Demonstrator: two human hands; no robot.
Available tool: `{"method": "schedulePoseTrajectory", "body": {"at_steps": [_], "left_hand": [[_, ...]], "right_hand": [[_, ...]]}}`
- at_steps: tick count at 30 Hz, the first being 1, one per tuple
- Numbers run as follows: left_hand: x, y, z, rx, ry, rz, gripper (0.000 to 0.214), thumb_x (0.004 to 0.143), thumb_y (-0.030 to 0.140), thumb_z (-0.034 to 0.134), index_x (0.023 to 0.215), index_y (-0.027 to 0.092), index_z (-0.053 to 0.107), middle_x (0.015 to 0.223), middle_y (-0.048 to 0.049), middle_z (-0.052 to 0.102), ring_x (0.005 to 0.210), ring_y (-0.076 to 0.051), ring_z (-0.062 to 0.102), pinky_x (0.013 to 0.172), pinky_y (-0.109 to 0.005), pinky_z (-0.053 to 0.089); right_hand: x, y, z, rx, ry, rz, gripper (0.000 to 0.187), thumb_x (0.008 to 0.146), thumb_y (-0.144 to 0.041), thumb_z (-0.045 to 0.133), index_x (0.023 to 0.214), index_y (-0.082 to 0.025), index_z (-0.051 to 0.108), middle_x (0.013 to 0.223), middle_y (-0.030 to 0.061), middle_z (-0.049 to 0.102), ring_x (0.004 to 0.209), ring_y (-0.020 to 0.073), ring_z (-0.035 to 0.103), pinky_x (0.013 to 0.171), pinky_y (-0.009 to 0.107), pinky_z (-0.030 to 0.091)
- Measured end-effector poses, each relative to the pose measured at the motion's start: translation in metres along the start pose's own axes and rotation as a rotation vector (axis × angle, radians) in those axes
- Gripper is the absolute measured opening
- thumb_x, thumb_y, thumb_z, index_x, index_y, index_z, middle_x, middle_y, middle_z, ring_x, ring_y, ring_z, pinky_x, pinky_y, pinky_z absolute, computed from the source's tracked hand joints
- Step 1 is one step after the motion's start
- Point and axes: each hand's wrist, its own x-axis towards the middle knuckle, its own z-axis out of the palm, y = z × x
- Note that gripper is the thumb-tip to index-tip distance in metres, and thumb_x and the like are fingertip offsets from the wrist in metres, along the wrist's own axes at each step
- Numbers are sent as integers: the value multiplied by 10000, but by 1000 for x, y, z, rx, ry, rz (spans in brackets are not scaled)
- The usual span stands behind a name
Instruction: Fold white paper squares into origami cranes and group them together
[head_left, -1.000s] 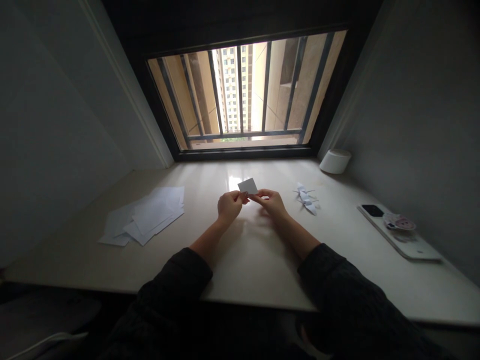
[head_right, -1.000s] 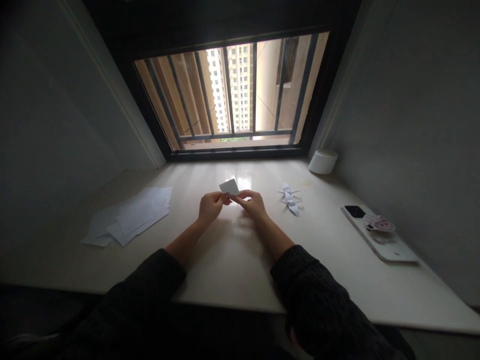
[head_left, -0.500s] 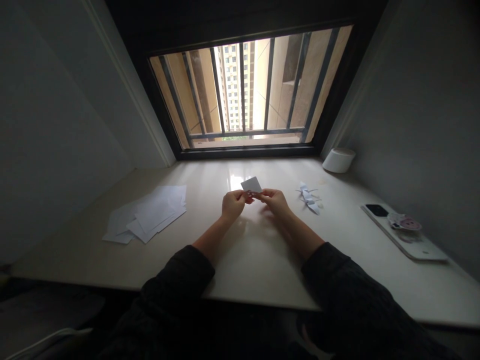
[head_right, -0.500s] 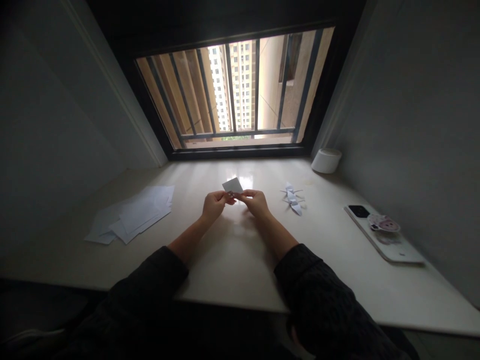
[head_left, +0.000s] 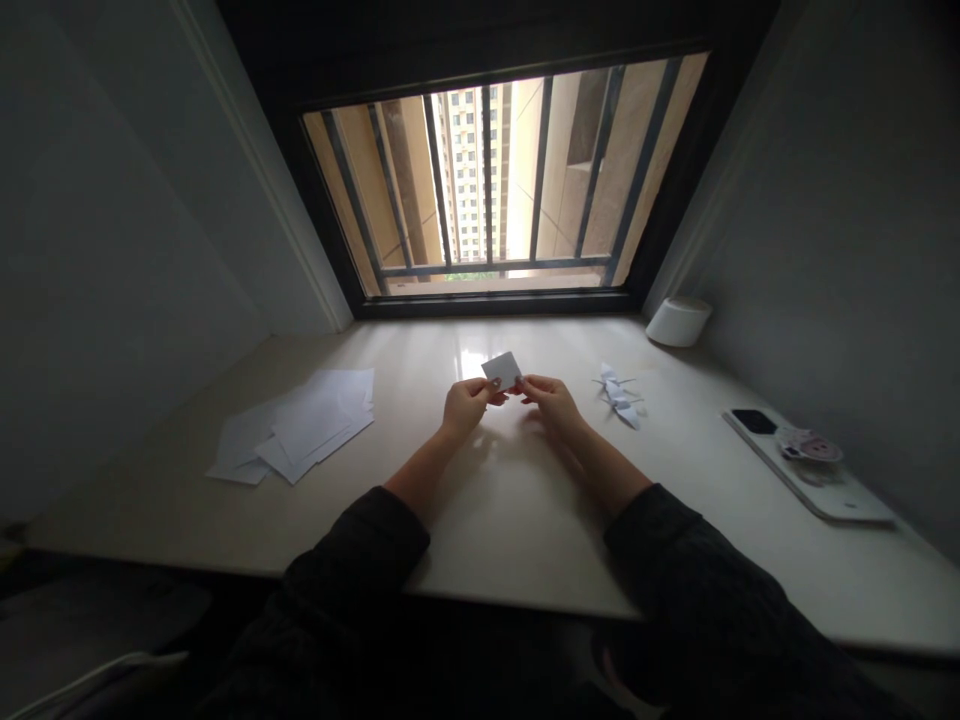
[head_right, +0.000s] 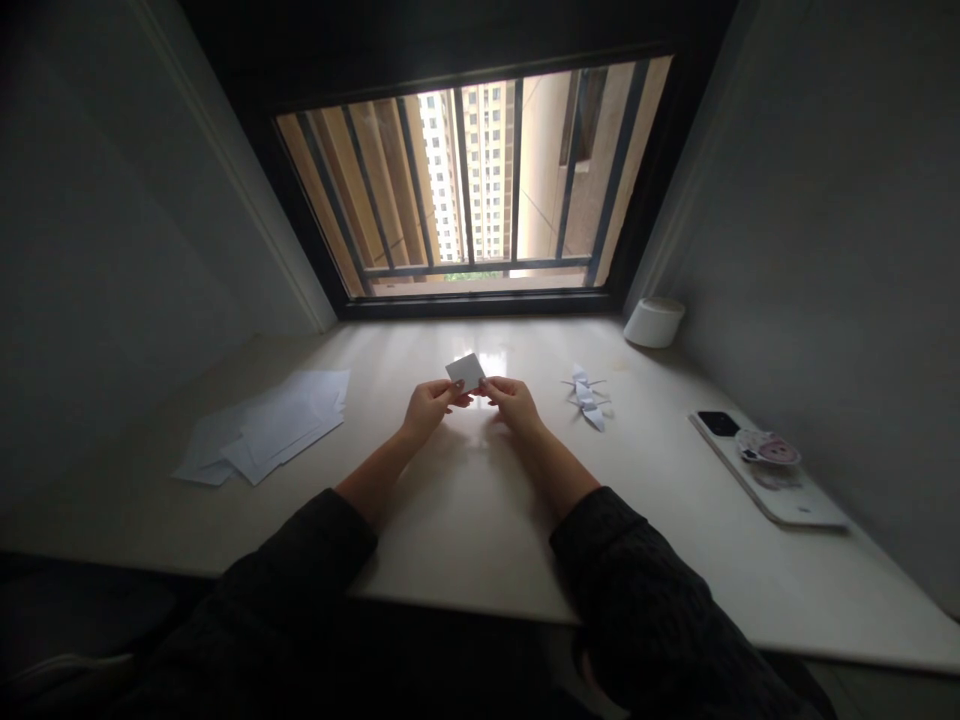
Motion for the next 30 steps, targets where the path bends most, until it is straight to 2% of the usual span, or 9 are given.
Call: {"method": "schedulePoseTrajectory", "body": {"at_steps": [4, 8, 11, 16, 20, 24, 30], "left_hand": [[1, 2, -4, 20, -35, 43, 364, 726, 492, 623, 819, 155, 723, 771, -87, 723, 753, -205, 672, 590, -255, 443], [1, -1, -5, 75, 52, 65, 338, 652, 502, 684, 717, 172, 716, 700, -39, 701, 689, -174, 628, 578, -244, 418], [0, -1, -3, 19, 90, 30, 350, 634, 505, 696, 700, 162, 707, 673, -33, 678, 648, -150, 589, 561, -236, 398], [-4, 5, 1, -123, 141, -41, 379, 629, 509, 699, 744, 148, 710, 692, -45, 663, 643, -137, 552, 534, -229, 373], [-6, 7, 3, -122, 149, -44, 388, 619, 518, 705, 740, 149, 720, 668, -34, 647, 625, -128, 520, 537, -233, 363], [-5, 8, 2, -93, 144, -27, 352, 591, 493, 735, 670, 150, 717, 607, -13, 611, 588, -108, 479, 545, -231, 342], [-5, 12, -1, -131, 151, -31, 348, 617, 505, 716, 659, 159, 711, 607, -11, 614, 592, -109, 488, 556, -232, 345]], "right_hand": [[0, 6, 2, -102, 109, -48, 373, 738, -546, 591, 759, -188, 697, 734, 57, 700, 748, 205, 631, 673, 311, 443], [-1, 8, 2, -256, 186, -126, 373, 782, -543, 545, 747, -195, 676, 729, 48, 688, 748, 206, 634, 690, 313, 449], [-2, 6, 2, -304, 204, -139, 387, 794, -552, 528, 739, -198, 673, 723, 43, 681, 734, 200, 626, 678, 307, 449], [-2, 5, 3, -257, 126, -76, 398, 728, -582, 592, 811, -210, 710, 781, 50, 702, 775, 211, 618, 672, 315, 460], [-3, 7, 5, -226, 76, -44, 363, 624, -538, 710, 760, -201, 722, 786, 58, 706, 732, 208, 609, 653, 319, 452], [-6, 5, 10, -130, 83, -25, 353, 605, -526, 725, 689, -186, 685, 724, 53, 683, 699, 201, 603, 611, 304, 431], [-7, -2, 15, 8, 3, -18, 316, 601, -466, 749, 648, -179, 626, 676, 34, 659, 675, 178, 610, 617, 282, 422]]}}
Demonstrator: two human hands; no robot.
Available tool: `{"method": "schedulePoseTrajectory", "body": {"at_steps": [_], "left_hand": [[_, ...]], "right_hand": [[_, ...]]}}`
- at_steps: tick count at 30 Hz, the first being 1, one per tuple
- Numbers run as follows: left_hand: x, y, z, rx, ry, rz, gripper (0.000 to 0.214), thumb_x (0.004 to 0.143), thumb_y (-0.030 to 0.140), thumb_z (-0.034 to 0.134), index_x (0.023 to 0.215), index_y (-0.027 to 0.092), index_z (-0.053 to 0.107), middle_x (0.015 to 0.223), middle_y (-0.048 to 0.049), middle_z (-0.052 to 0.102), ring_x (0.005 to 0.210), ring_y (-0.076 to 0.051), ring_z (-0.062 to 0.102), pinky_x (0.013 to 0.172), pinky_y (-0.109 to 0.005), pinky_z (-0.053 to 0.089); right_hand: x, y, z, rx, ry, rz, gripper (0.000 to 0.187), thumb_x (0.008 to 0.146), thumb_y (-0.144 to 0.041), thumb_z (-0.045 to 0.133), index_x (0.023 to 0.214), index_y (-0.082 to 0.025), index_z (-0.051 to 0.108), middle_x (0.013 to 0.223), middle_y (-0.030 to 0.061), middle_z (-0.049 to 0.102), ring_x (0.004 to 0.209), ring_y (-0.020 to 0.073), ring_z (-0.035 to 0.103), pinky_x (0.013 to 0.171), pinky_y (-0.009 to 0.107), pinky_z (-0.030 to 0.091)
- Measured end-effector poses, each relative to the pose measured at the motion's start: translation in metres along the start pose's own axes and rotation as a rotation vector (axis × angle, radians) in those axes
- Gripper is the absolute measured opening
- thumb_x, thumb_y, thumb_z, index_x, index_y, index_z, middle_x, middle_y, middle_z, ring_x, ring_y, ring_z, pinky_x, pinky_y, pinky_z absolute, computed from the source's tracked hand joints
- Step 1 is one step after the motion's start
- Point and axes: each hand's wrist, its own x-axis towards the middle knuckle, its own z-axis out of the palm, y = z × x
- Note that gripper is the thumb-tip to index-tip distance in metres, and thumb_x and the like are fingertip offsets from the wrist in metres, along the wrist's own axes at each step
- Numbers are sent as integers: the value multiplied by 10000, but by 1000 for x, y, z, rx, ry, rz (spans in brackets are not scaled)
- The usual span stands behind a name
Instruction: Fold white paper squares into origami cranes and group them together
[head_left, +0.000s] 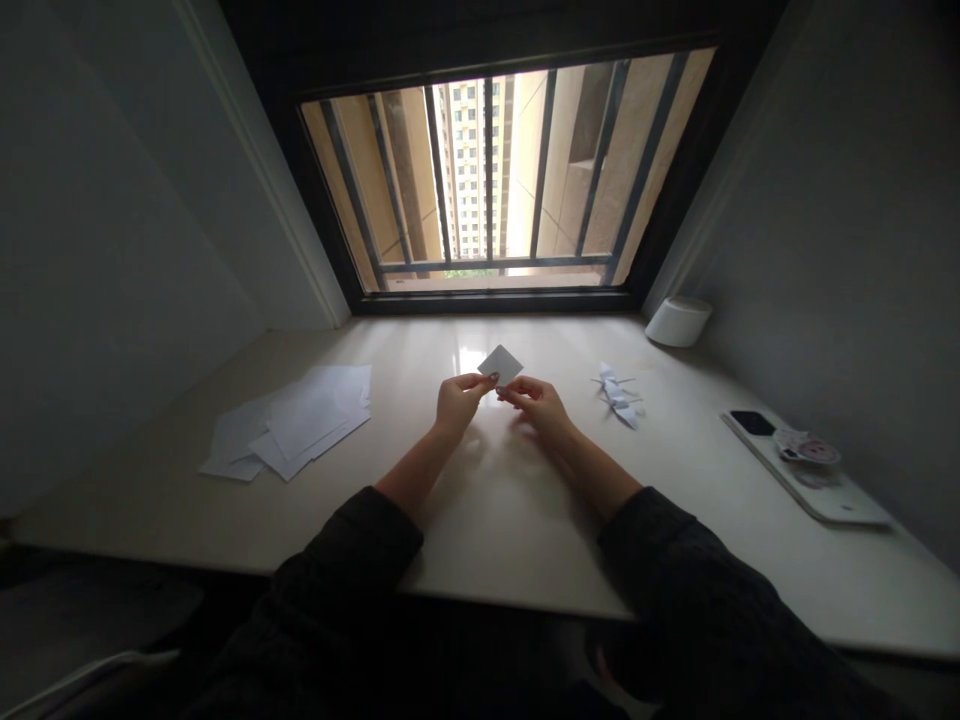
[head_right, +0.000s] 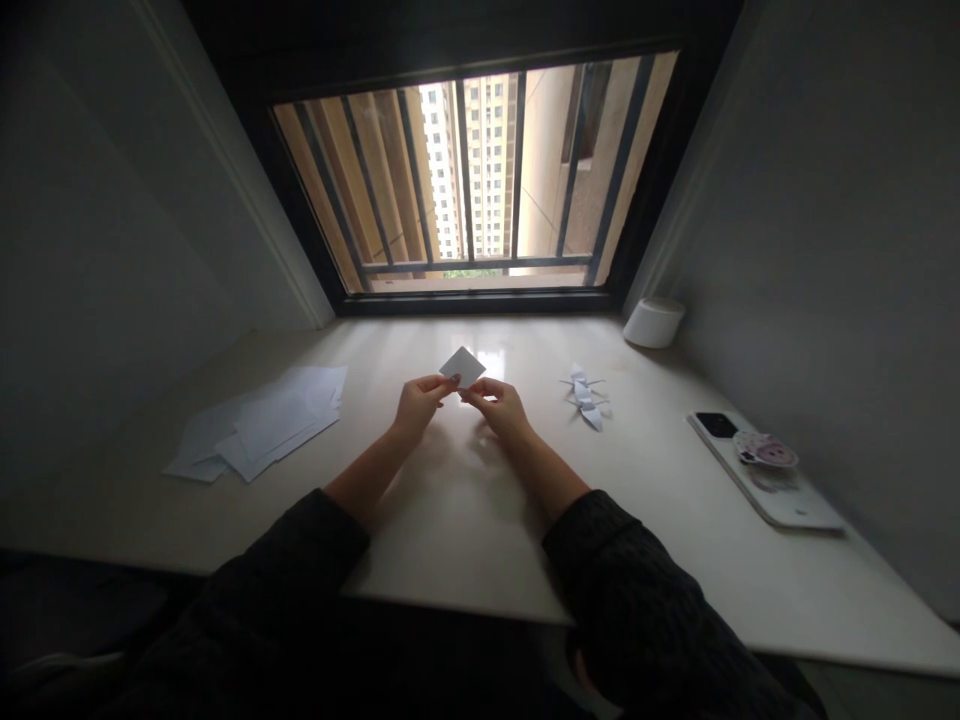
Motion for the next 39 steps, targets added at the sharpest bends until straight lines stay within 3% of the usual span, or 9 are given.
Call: {"method": "schedulePoseTrajectory", "body": {"at_steps": [8, 13, 27, 32, 39], "left_hand": [[2, 4, -3, -54, 52, -70, 355, 639, 531, 681, 666, 177, 679, 770, -48, 666, 751, -163, 559, 604, -246, 388], [1, 2, -4, -122, 36, -114, 358, 667, 522, 650, 585, 179, 588, 718, -32, 626, 778, -169, 554, 618, -252, 388], [8, -9, -7, 76, 107, 53, 460, 680, 613, 612, 734, 169, 719, 741, -65, 693, 740, -182, 601, 578, -253, 407], [5, -11, -4, 123, 23, 81, 453, 679, 609, 622, 716, 166, 708, 702, -38, 671, 685, -154, 584, 584, -241, 410], [6, -10, -2, 22, -56, 82, 397, 636, 552, 690, 703, 161, 709, 653, -17, 648, 614, -125, 542, 585, -234, 399]], "right_hand": [[1, 2, 1, -8, -21, -9, 304, 621, -465, 724, 640, -178, 626, 674, 34, 663, 685, 181, 615, 651, 298, 432], [0, 2, 3, -9, -32, -24, 306, 618, -473, 721, 638, -181, 630, 672, 33, 660, 690, 179, 606, 649, 295, 426], [-2, 5, 6, -4, -15, -6, 280, 623, -449, 710, 632, -184, 621, 659, 18, 659, 633, 152, 579, 644, 283, 425], [-5, 7, 8, 16, 32, -8, 284, 651, -461, 699, 651, -182, 643, 657, 19, 657, 636, 150, 585, 662, 287, 431], [-4, 8, 4, -151, -2, 1, 373, 614, -538, 713, 744, -189, 702, 716, 47, 687, 660, 185, 609, 627, 306, 452]]}}
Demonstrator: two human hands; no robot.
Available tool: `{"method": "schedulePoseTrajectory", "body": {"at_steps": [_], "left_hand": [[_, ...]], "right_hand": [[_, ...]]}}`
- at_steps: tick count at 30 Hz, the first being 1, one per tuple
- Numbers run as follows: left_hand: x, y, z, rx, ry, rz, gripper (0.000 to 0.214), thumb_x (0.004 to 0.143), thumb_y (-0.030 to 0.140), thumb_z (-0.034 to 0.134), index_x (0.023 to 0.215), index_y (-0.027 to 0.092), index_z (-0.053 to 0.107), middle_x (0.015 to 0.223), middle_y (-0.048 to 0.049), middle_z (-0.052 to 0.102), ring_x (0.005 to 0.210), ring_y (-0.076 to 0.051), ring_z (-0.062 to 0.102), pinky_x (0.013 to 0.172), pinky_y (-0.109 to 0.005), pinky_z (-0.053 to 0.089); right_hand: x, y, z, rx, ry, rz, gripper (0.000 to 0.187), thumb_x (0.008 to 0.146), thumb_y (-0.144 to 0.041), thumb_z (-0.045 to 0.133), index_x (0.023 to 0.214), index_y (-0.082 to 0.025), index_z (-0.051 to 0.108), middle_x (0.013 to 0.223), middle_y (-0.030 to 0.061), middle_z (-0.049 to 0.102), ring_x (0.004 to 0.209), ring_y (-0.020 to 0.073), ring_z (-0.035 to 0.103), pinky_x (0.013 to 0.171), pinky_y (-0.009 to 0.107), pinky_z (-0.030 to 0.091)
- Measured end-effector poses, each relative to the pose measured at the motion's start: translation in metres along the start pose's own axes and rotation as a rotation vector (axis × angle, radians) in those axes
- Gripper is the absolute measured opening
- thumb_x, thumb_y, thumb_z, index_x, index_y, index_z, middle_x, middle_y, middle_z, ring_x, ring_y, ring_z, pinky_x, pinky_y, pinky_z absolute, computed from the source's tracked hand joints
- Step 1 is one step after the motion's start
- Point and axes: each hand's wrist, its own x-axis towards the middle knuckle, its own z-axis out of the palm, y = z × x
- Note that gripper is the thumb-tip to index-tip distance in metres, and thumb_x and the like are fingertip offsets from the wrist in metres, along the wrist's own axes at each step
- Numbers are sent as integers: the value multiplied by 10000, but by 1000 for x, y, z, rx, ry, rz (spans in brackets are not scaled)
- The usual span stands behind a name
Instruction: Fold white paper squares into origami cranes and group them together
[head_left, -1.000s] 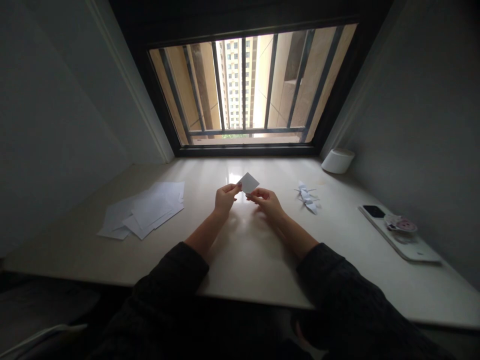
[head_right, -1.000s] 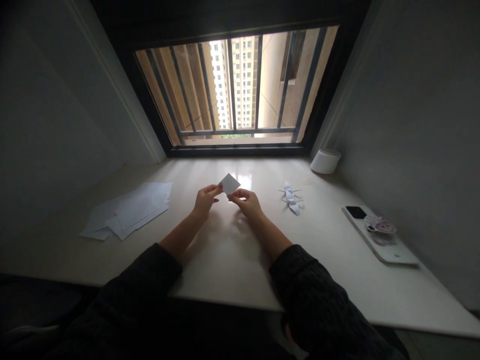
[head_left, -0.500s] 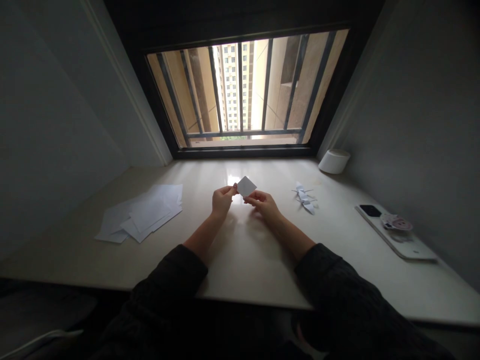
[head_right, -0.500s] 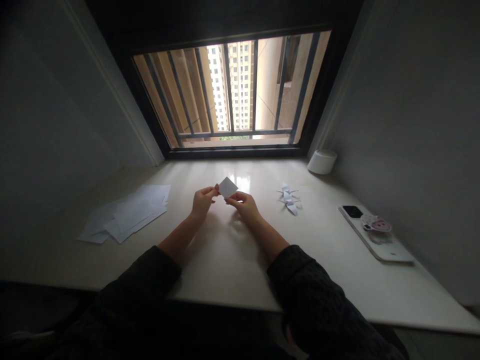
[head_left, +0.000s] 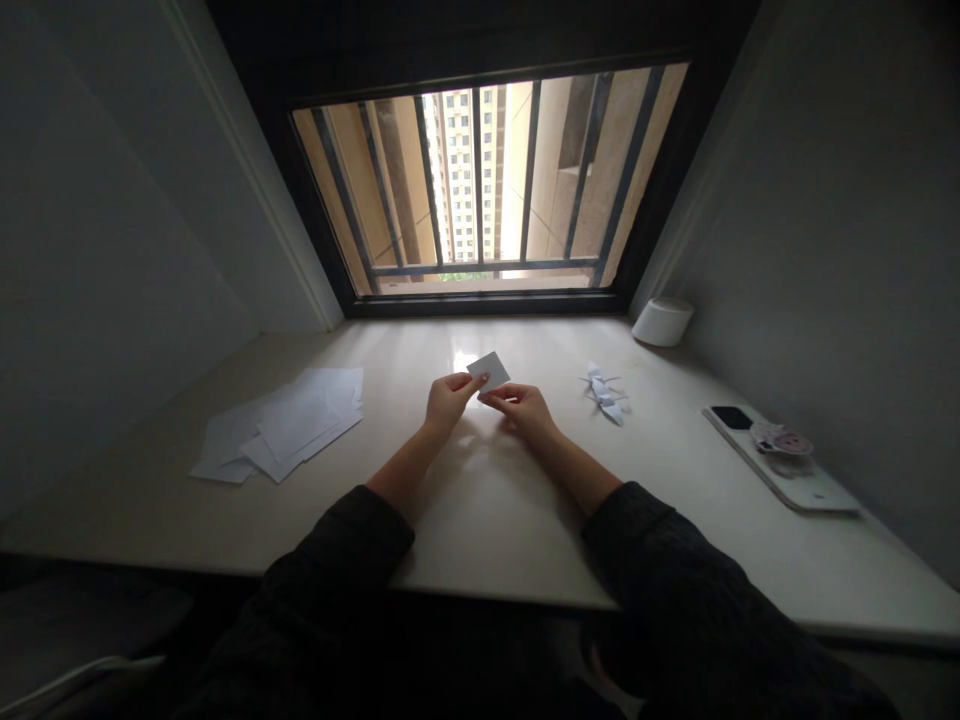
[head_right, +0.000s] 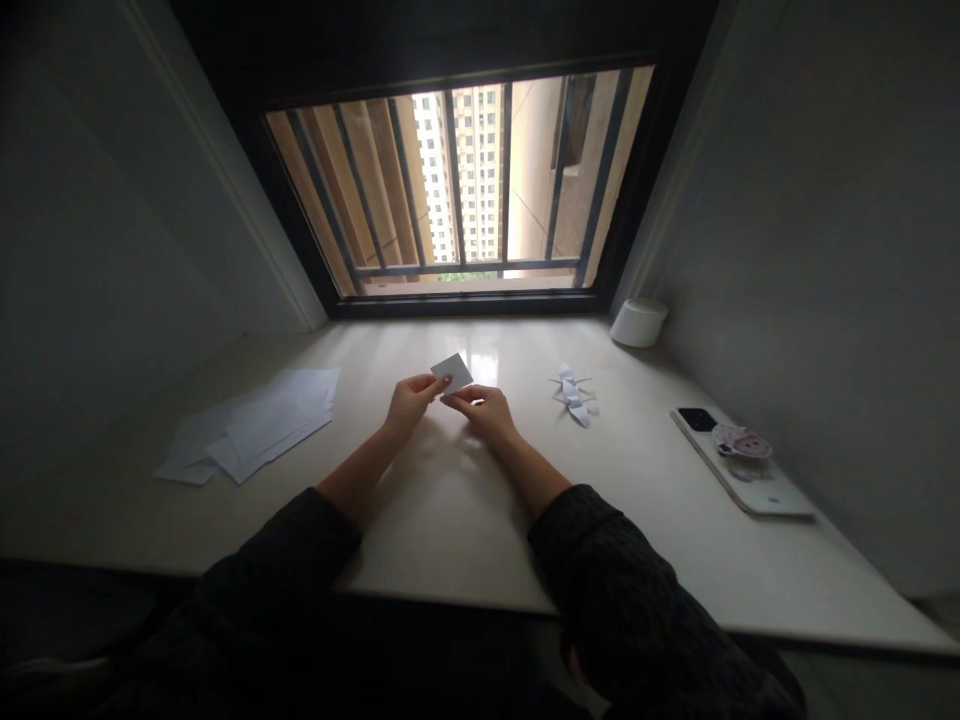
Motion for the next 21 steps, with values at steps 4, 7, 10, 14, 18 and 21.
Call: {"method": "schedulePoseTrajectory", "body": {"at_steps": [4, 7, 10, 14, 18, 21], "left_hand": [[3, -1, -5, 68, -19, 45, 377, 640, 537, 679, 688, 165, 715, 633, -21, 651, 633, -149, 566, 580, -240, 398], [2, -3, -8, 244, -39, 56, 340, 611, 520, 694, 607, 180, 697, 556, -4, 619, 617, -157, 561, 545, -234, 373], [2, -6, -10, 326, -67, 69, 326, 600, 511, 699, 566, 188, 678, 542, 2, 610, 604, -149, 548, 544, -230, 366], [5, -5, -10, 246, -104, 84, 366, 641, 533, 667, 647, 169, 700, 612, -22, 640, 616, -147, 556, 579, -239, 388], [9, -1, -12, 84, -69, 10, 392, 645, 548, 670, 676, 158, 700, 646, -36, 649, 618, -138, 555, 602, -244, 401], [8, 2, -14, 23, -35, -59, 394, 650, 546, 676, 715, 158, 707, 668, -41, 657, 627, -132, 561, 607, -242, 409]], "right_hand": [[7, 6, -6, -50, 96, -35, 428, 593, -536, 727, 855, -208, 647, 774, 41, 681, 704, 190, 623, 634, 306, 477], [13, 8, -10, 83, 191, -61, 483, 604, -524, 725, 934, -231, 528, 823, 29, 673, 714, 177, 631, 636, 304, 497], [14, 7, -13, 175, 109, -104, 435, 616, -488, 728, 873, -241, 478, 734, -12, 643, 643, 155, 613, 599, 285, 495], [11, 1, -13, 172, 58, -117, 352, 631, -465, 726, 820, -224, 552, 655, -23, 607, 599, 146, 592, 596, 295, 506], [6, -6, -10, 115, -10, -109, 380, 614, -476, 740, 876, -206, 686, 775, 36, 682, 661, 175, 626, 670, 349, 531], [4, -10, -8, 135, -27, -106, 461, 532, -453, 798, 919, -216, 718, 868, 55, 717, 725, 207, 653, 724, 382, 535]]}}
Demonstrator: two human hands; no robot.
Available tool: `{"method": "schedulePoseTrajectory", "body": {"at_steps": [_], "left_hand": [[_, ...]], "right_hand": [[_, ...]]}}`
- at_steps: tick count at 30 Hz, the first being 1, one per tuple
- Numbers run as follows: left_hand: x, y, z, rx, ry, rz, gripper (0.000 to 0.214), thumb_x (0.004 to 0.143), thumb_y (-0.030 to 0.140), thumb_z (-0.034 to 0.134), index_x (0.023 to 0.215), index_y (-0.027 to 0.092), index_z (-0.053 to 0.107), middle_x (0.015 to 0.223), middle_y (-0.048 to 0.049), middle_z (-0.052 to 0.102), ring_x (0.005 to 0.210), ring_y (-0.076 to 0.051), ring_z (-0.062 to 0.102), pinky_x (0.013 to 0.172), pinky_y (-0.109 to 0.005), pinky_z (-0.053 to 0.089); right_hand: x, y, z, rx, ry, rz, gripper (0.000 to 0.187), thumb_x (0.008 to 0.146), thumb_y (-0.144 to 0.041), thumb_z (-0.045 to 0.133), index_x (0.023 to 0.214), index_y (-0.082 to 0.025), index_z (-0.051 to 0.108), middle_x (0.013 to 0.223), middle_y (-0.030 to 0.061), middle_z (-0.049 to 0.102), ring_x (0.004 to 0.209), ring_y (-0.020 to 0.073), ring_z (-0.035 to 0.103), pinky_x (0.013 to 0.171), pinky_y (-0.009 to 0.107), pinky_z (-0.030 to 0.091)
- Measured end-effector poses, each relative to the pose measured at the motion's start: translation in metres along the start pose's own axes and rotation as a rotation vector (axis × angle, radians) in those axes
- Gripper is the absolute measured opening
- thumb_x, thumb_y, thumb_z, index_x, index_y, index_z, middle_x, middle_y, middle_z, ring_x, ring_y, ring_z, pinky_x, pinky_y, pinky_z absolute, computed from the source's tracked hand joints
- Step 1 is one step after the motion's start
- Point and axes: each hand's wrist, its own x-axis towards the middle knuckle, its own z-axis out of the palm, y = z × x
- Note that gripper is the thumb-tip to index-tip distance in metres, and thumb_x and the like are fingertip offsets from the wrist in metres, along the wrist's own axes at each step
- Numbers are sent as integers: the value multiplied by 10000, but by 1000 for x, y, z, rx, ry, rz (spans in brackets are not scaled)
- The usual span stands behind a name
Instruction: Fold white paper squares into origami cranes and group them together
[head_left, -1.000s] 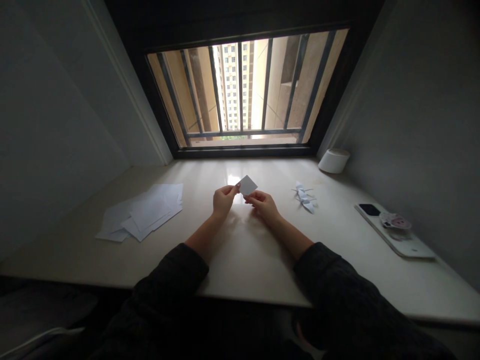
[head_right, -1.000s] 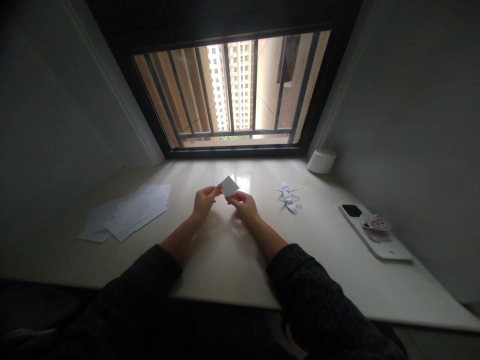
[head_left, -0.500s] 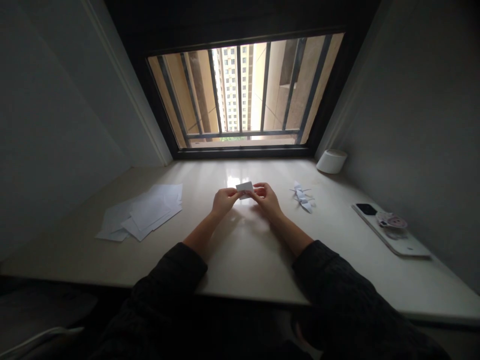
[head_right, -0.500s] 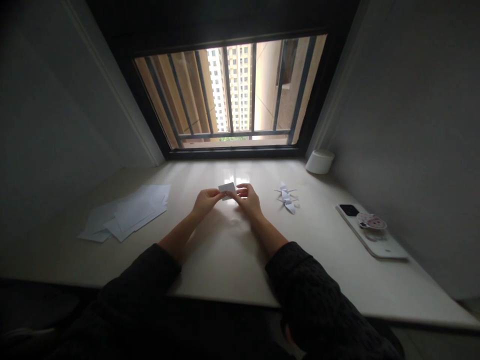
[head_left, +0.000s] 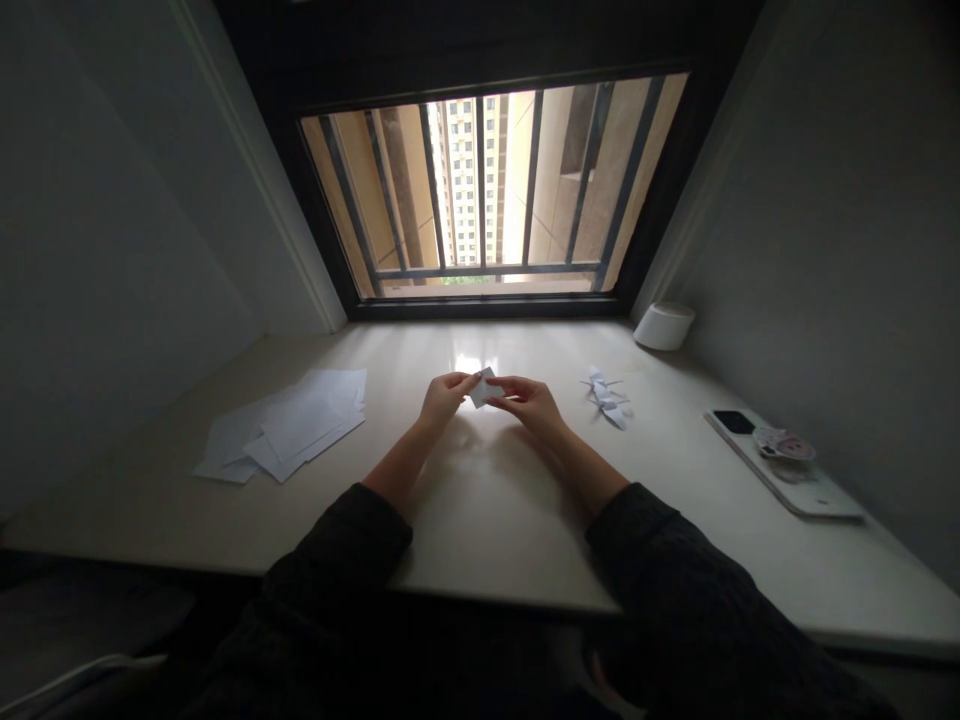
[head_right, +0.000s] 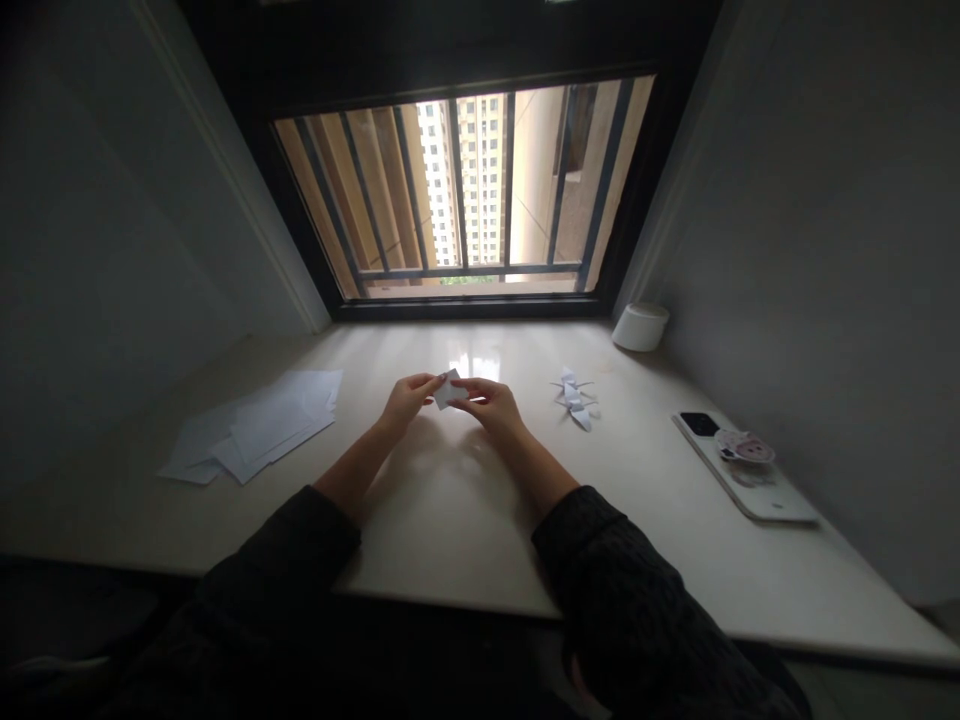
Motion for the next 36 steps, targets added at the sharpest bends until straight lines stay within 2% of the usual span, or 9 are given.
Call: {"method": "schedulePoseTrajectory", "body": {"at_steps": [3, 6, 9, 11, 13, 18, 28, 32, 36], "left_hand": [[-1, 2, -1, -35, -28, -12, 463, 663, 521, 684, 977, 181, 703, 732, -45, 684, 650, -134, 583, 615, -244, 427], [-2, 5, -1, -64, -88, 79, 560, 695, 487, 674, 1181, 215, 614, 773, -39, 701, 684, -136, 600, 648, -251, 449], [-3, 9, -1, -37, -150, 198, 439, 704, 453, 679, 1063, 201, 686, 890, -70, 714, 776, -161, 620, 704, -272, 464], [-4, 10, -1, -4, -169, 228, 371, 686, 425, 703, 976, 194, 721, 976, -92, 706, 821, -181, 625, 727, -291, 471], [-4, 10, -1, 19, -178, 231, 366, 660, 395, 732, 969, 200, 727, 1000, -98, 702, 822, -188, 625, 722, -300, 477], [-2, 8, -2, 70, -165, 266, 408, 595, 350, 780, 979, 224, 725, 990, -90, 703, 808, -187, 618, 673, -293, 483], [-2, 6, -1, 193, -123, 331, 455, 595, 363, 788, 1029, 256, 705, 1018, -65, 704, 861, -196, 626, 672, -285, 489], [-2, 5, -1, 194, -118, 342, 437, 595, 389, 786, 1003, 251, 715, 993, -65, 710, 857, -201, 629, 672, -290, 489], [-3, 5, 0, 135, -105, 319, 331, 641, 395, 756, 921, 219, 735, 907, -73, 721, 827, -200, 644, 674, -289, 483]], "right_hand": [[0, -1, -1, 46, 18, 7, 490, 499, -423, 823, 933, -218, 725, 905, 59, 725, 768, 224, 664, 759, 398, 534], [2, -1, -4, 90, 59, 20, 482, 525, -403, 818, 959, -217, 722, 902, 60, 728, 800, 223, 665, 775, 388, 527], [4, 1, -8, 150, 71, 48, 480, 549, -396, 808, 983, -215, 717, 870, 57, 730, 811, 216, 662, 778, 377, 519], [5, 3, -10, 173, 61, 62, 473, 564, -394, 798, 994, -217, 713, 869, 57, 730, 817, 211, 660, 774, 372, 516], [6, 5, -11, 180, 57, 67, 459, 577, -388, 791, 999, -224, 711, 879, 57, 730, 815, 205, 659, 761, 363, 514], [5, 3, -11, 187, 66, 75, 389, 597, -373, 781, 956, -234, 725, 826, 47, 732, 775, 187, 660, 737, 338, 500], [5, 1, -10, 135, 98, 103, 358, 587, -413, 776, 885, -216, 750, 797, 64, 735, 743, 194, 653, 698, 323, 478], [5, 3, -10, 141, 120, 104, 317, 604, -416, 768, 854, -221, 755, 785, 60, 734, 713, 179, 643, 661, 303, 467], [4, 1, -8, 147, 147, 103, 298, 622, -433, 752, 823, -213, 757, 766, 62, 730, 709, 178, 642, 642, 297, 465]]}}
